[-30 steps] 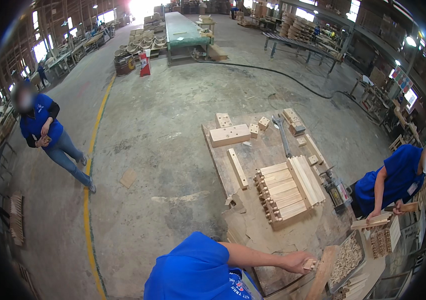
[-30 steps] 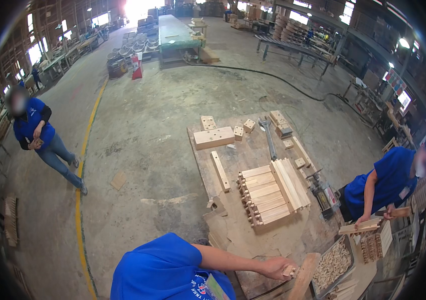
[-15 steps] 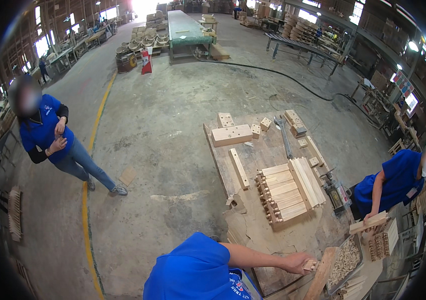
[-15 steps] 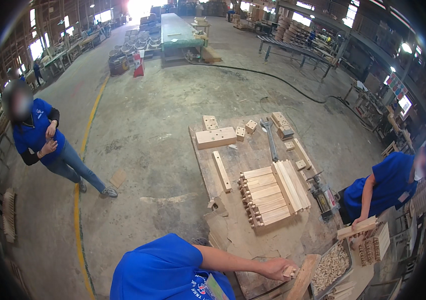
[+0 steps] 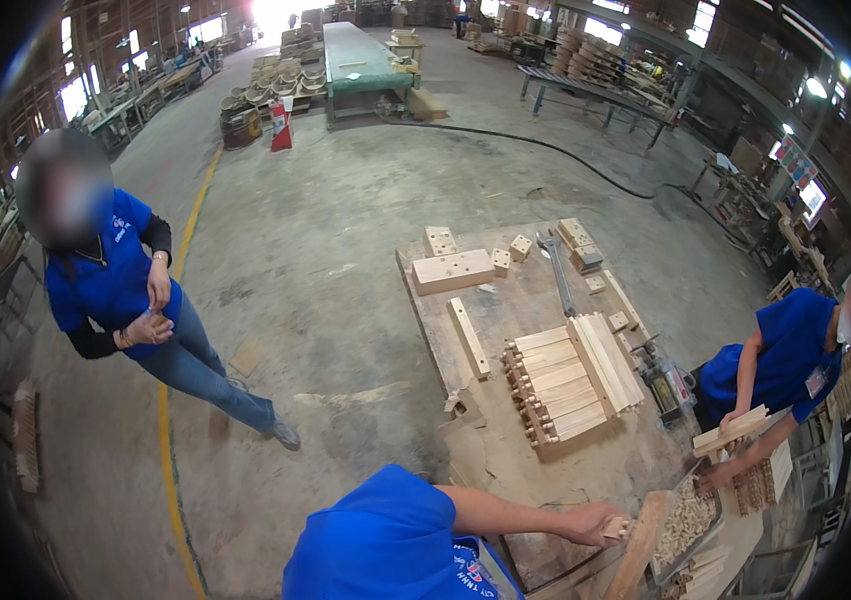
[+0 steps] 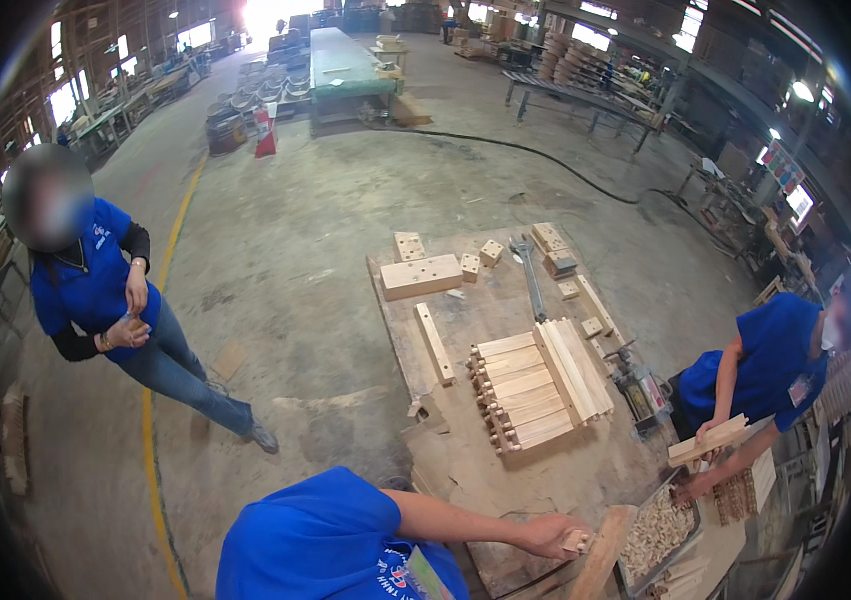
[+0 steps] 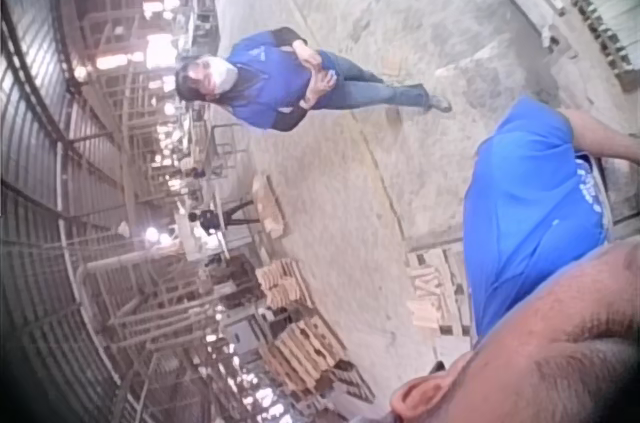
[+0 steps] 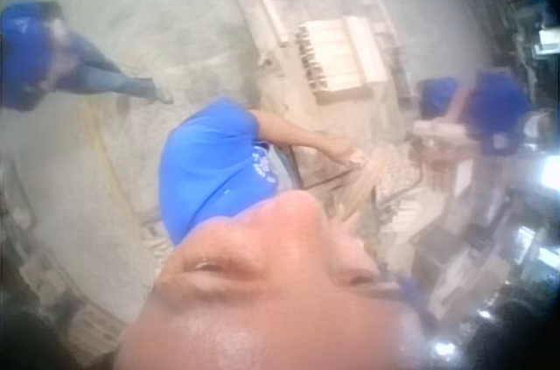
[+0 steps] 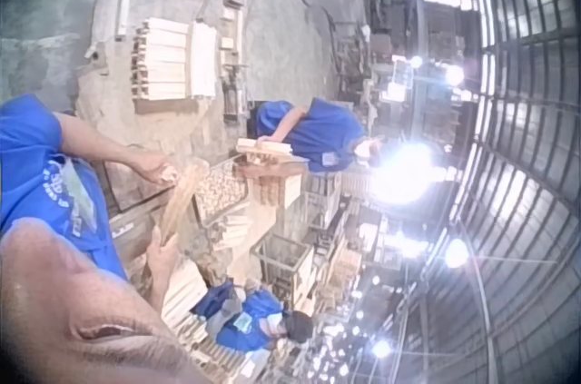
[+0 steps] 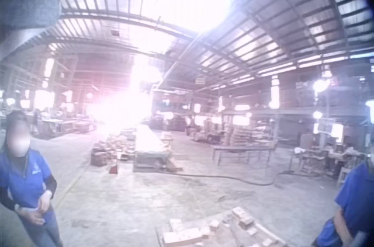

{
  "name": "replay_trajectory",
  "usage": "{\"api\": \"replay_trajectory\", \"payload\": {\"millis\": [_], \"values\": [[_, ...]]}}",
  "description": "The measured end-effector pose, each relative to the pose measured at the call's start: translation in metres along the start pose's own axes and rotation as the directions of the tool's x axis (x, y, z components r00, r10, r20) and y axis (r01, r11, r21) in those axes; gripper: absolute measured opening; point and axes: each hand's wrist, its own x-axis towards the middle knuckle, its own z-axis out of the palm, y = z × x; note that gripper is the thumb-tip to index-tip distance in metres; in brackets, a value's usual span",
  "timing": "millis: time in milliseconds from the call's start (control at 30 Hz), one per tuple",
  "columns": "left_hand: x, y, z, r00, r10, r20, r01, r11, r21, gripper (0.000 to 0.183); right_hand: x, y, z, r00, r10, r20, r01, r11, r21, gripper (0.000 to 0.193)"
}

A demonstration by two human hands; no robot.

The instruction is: The person inserts small wooden dowels into pre-drilled holes on rectangular wooden blocks. They repeatedly pick up blocks, insert dowels, and place the assembled pieces into a metal tray. The person also uses a wooden mallet to tap the dowels into place.

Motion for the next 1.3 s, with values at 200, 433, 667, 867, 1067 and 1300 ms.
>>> {"api": "replay_trajectory", "payload": {"millis": [200,433,667,867,1067,1300], "values": [[0.000,0.007,-0.003,0.995,-0.068,0.070,0.068,0.998,-0.011,0.045,-0.008,-0.012,-0.026,0.995,-0.012,-0.097,0.021,0.996,0.089,0.074],[0.000,0.005,-0.005,0.999,-0.039,0.018,0.040,0.999,-0.031,0.048,-0.023,-0.031,-0.087,0.826,0.017,-0.564,0.068,0.989,0.130,0.072],[0.001,0.001,-0.009,0.996,-0.034,0.081,0.043,0.992,-0.116,0.053,-0.024,-0.056,-0.042,0.944,0.210,-0.254,-0.090,0.906,0.413,0.076],[-0.002,-0.005,0.004,0.996,-0.050,0.074,0.046,0.997,0.060,0.054,-0.015,-0.042,-0.007,0.961,0.277,-0.006,-0.276,0.959,0.071,0.073],[0.002,-0.019,0.002,0.994,-0.003,0.109,0.017,0.992,-0.127,0.053,-0.038,-0.030,-0.076,0.861,0.274,-0.428,0.029,0.814,0.581,0.059],[0.013,-0.015,0.003,0.994,-0.050,0.099,0.051,0.999,-0.003,0.042,-0.044,-0.086,-0.165,0.321,0.331,-0.887,0.647,0.608,0.461,0.051]]}}
